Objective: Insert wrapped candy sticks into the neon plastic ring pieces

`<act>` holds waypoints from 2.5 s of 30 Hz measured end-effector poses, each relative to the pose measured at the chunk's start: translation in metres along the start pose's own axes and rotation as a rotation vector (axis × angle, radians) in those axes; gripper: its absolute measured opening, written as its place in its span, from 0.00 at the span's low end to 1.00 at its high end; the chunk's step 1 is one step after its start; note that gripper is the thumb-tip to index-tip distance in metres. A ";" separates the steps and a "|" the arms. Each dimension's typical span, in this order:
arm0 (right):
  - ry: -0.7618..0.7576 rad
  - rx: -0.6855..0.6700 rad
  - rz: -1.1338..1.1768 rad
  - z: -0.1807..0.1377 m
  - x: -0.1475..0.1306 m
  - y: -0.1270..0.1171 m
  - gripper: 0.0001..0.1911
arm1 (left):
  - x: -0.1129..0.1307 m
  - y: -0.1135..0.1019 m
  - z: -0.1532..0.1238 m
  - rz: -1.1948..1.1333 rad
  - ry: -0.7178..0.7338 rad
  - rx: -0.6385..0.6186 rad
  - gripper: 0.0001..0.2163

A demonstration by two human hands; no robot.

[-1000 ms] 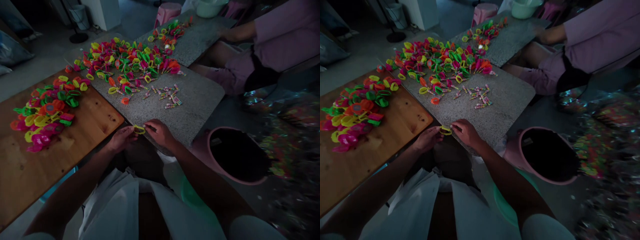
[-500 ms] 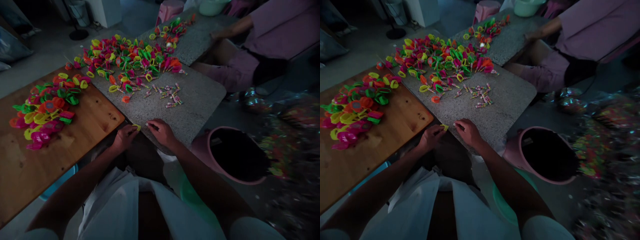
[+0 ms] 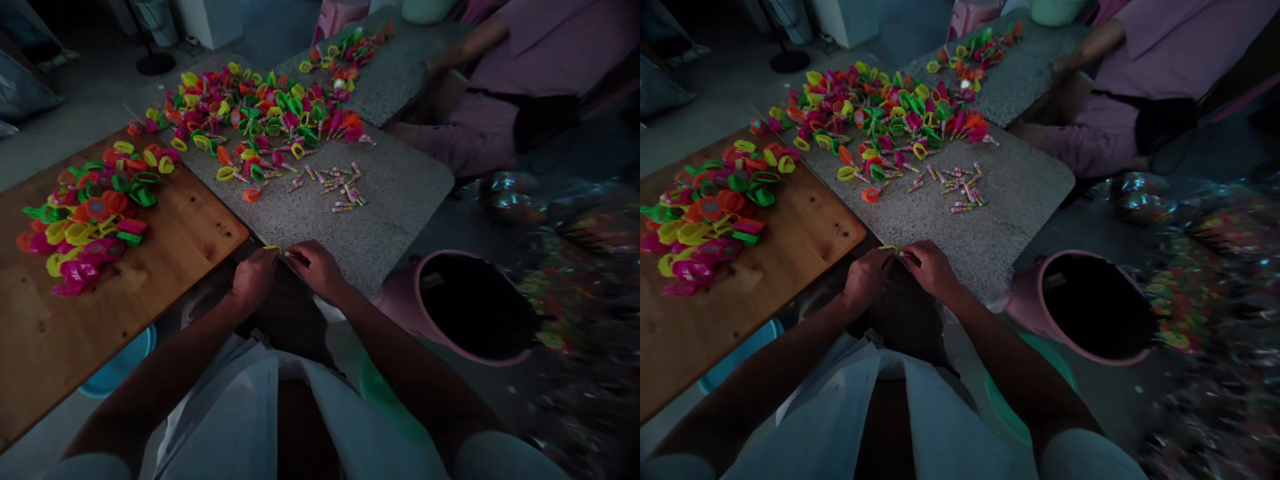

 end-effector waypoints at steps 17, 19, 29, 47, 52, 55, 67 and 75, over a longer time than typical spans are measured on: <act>-0.098 -0.080 -0.240 0.007 -0.005 0.012 0.09 | 0.015 0.014 -0.008 0.791 0.009 -0.076 0.15; -0.123 -0.112 -0.252 0.005 -0.007 0.011 0.11 | 0.014 0.015 -0.010 0.823 0.040 -0.097 0.15; -0.133 -0.114 -0.328 0.004 -0.008 -0.001 0.13 | -0.014 0.001 -0.014 0.856 0.209 0.039 0.14; -0.221 -0.285 -0.298 0.025 0.003 -0.011 0.18 | 0.003 0.005 -0.008 0.905 0.185 0.132 0.17; -0.266 -0.271 -0.286 0.031 0.006 -0.004 0.19 | 0.013 0.011 -0.010 0.952 0.142 0.082 0.13; -0.286 -0.271 -0.296 0.035 0.008 -0.001 0.19 | 0.013 0.014 -0.013 0.970 0.128 0.067 0.12; -0.486 -0.459 -0.469 0.052 0.004 -0.012 0.16 | 0.005 0.018 -0.015 0.915 0.108 0.064 0.13; -0.588 -0.516 -0.557 0.061 -0.009 -0.012 0.14 | 0.004 0.015 -0.014 0.890 0.078 0.034 0.13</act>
Point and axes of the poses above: each hand's wrist, its own z-axis towards the middle knuckle, its own y-axis out of the palm, x = y × z, the point moved 2 cm from there along z, towards the middle knuckle, and after that the axes turned 3 degrees about z, right-handed, at the moved point
